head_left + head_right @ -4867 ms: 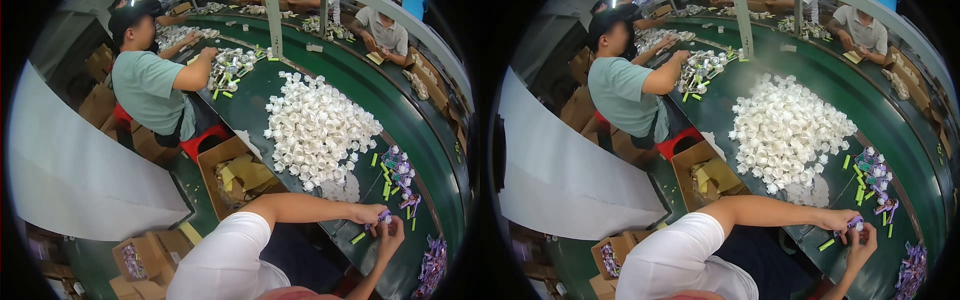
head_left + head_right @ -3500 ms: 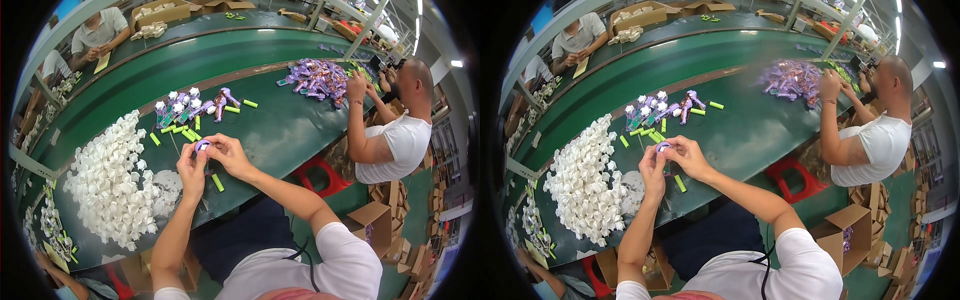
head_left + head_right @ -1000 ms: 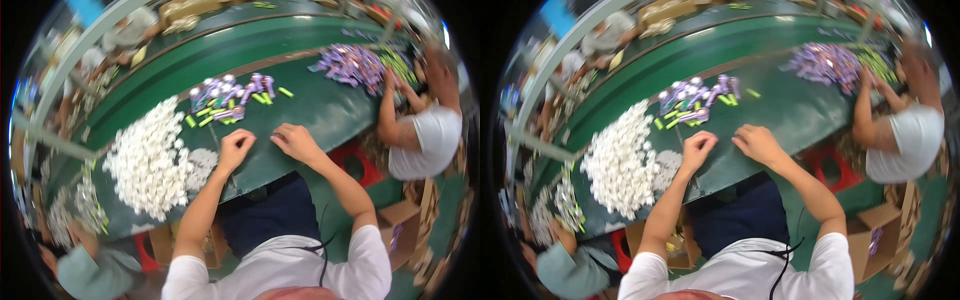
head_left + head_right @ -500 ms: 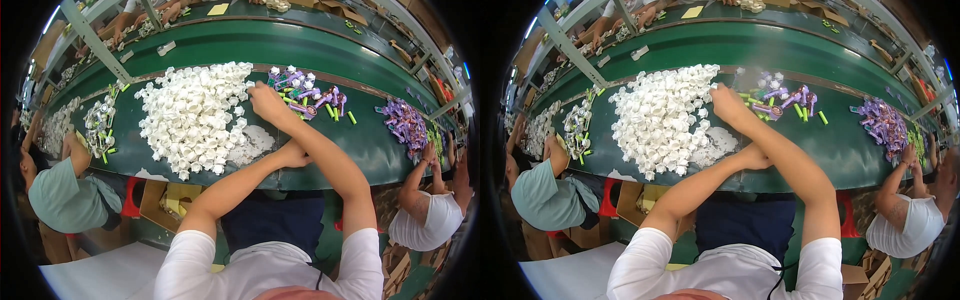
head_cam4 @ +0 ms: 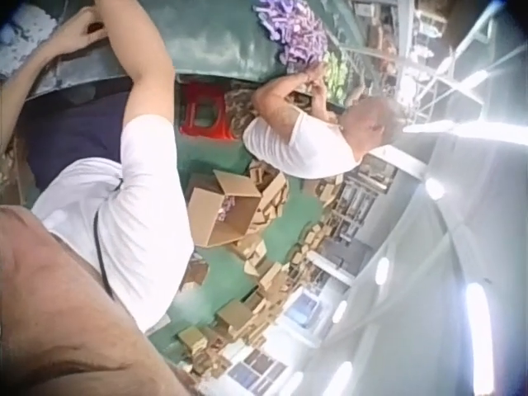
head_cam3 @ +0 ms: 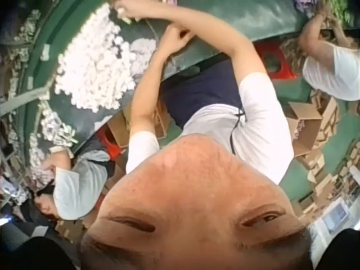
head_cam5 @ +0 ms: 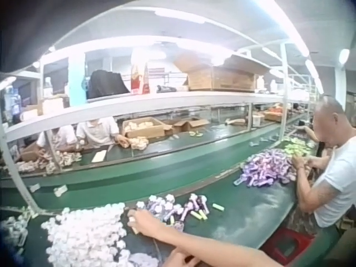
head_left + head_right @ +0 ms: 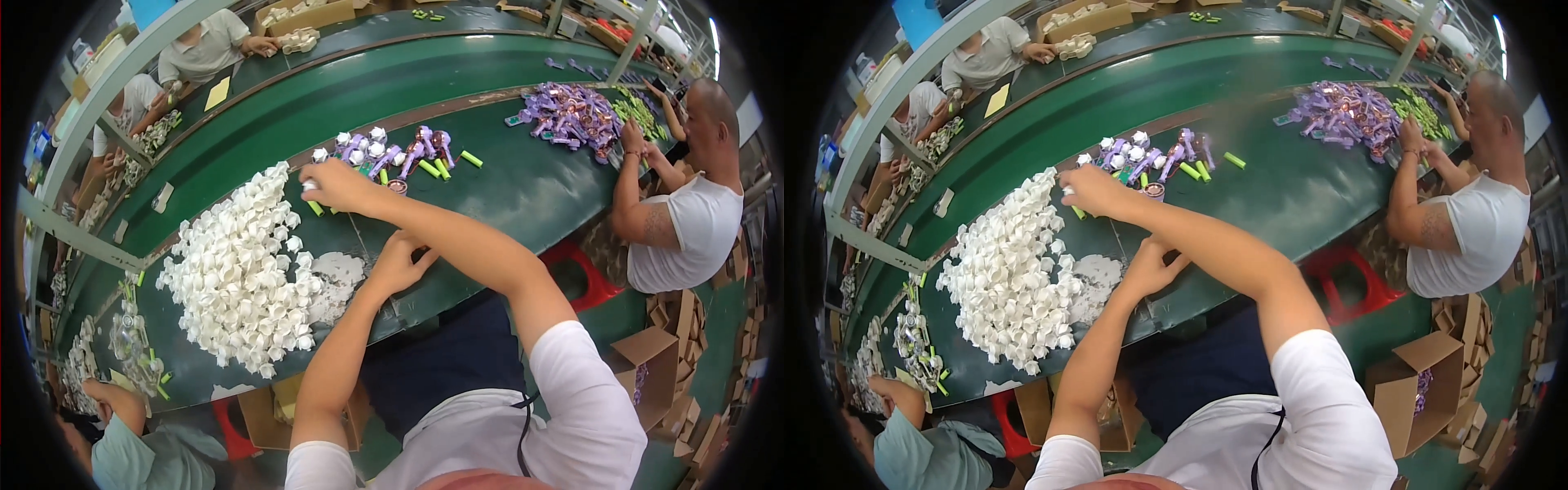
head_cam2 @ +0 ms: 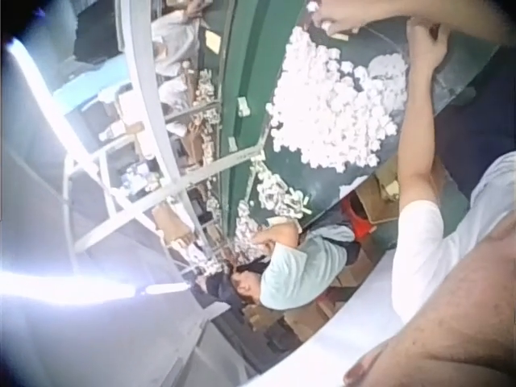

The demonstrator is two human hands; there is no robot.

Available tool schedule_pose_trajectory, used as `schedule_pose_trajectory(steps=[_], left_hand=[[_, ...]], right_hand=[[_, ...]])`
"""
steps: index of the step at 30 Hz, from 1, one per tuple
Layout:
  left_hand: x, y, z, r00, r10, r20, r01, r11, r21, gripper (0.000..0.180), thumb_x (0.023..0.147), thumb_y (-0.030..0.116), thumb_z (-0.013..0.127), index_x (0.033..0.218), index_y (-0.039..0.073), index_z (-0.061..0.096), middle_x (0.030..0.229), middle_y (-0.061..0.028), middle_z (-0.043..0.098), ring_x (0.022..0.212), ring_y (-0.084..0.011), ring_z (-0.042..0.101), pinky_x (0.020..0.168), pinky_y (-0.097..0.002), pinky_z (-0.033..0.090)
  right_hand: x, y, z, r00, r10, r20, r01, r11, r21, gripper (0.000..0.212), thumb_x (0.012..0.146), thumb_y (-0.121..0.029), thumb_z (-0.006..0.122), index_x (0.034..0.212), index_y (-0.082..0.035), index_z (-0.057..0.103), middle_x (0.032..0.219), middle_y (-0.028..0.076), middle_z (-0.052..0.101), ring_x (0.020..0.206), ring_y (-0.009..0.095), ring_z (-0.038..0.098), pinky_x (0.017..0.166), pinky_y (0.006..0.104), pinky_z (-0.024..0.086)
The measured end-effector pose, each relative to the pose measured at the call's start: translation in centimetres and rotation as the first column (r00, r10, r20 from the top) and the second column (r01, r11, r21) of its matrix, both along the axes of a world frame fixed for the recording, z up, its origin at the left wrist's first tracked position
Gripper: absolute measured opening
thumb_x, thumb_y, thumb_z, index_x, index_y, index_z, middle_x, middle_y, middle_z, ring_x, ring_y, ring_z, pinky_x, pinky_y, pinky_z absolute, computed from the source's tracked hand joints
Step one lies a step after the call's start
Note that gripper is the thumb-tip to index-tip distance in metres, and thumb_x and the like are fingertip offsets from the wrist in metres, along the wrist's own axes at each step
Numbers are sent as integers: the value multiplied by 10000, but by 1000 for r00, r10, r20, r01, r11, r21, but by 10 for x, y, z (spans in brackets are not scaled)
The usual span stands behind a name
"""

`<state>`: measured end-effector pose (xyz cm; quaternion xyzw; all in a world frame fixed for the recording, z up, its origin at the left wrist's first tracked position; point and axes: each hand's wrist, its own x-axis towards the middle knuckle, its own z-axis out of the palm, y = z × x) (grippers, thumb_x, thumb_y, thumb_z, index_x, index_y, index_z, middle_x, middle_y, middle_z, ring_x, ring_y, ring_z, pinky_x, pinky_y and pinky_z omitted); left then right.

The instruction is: The person assembles small purple plastic parts and white plastic caps by hand, joining them together on a factory assembly line.

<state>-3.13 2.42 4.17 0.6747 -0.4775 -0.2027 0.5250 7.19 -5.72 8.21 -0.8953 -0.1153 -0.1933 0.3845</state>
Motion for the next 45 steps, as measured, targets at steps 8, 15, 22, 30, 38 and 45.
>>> schedule_pose_trajectory(steps=[8,15,22,30,38,45], left_hand=[[-1,-14,-9,962,-1,274,35,992,-121,75,827,50,692,842,-21,676,875,-130,675,836,-289,650,776,-364,503],[-5,-22,-12,976,29,215,-10,996,-91,97,841,79,688,829,-16,674,864,-113,676,818,-281,644,765,-358,497],[-2,-23,-10,988,56,146,-53,998,-29,86,846,51,686,846,-35,679,867,-108,685,792,-239,667,707,-315,507],[-1,-23,-6,986,38,161,-34,999,-24,96,849,56,689,855,-38,676,874,-119,680,821,-258,664,732,-321,509],[-4,-28,-6,992,20,123,-15,999,-45,93,852,54,683,860,-38,676,873,-121,678,805,-262,660,729,-323,509],[5,-14,-23,968,109,-226,-136,985,-105,139,951,66,603,1019,-39,663,980,-92,678,807,-141,640,708,-256,497]], right_hand=[[-139,-149,0,855,-508,-101,515,855,63,290,827,-210,748,1013,6,693,773,140,693,667,167,640,655,330,521],[-180,-257,-26,696,-717,-52,711,697,-90,326,794,-206,733,1043,2,706,815,212,688,750,333,682,734,391,539],[-182,-294,-44,677,-700,-230,672,714,-197,280,788,-234,714,980,-31,732,905,214,709,852,369,692,809,440,538],[-156,-258,-24,823,-563,-78,565,825,8,305,815,-278,741,922,7,731,836,194,709,796,330,700,767,395,541],[-108,-216,-24,583,-764,-276,725,643,-248,292,726,-285,770,780,0,734,833,237,706,856,383,701,809,446,551],[-159,-175,14,697,-692,-188,670,722,-172,276,782,-271,738,802,4,728,764,242,679,771,381,687,740,448,537]])
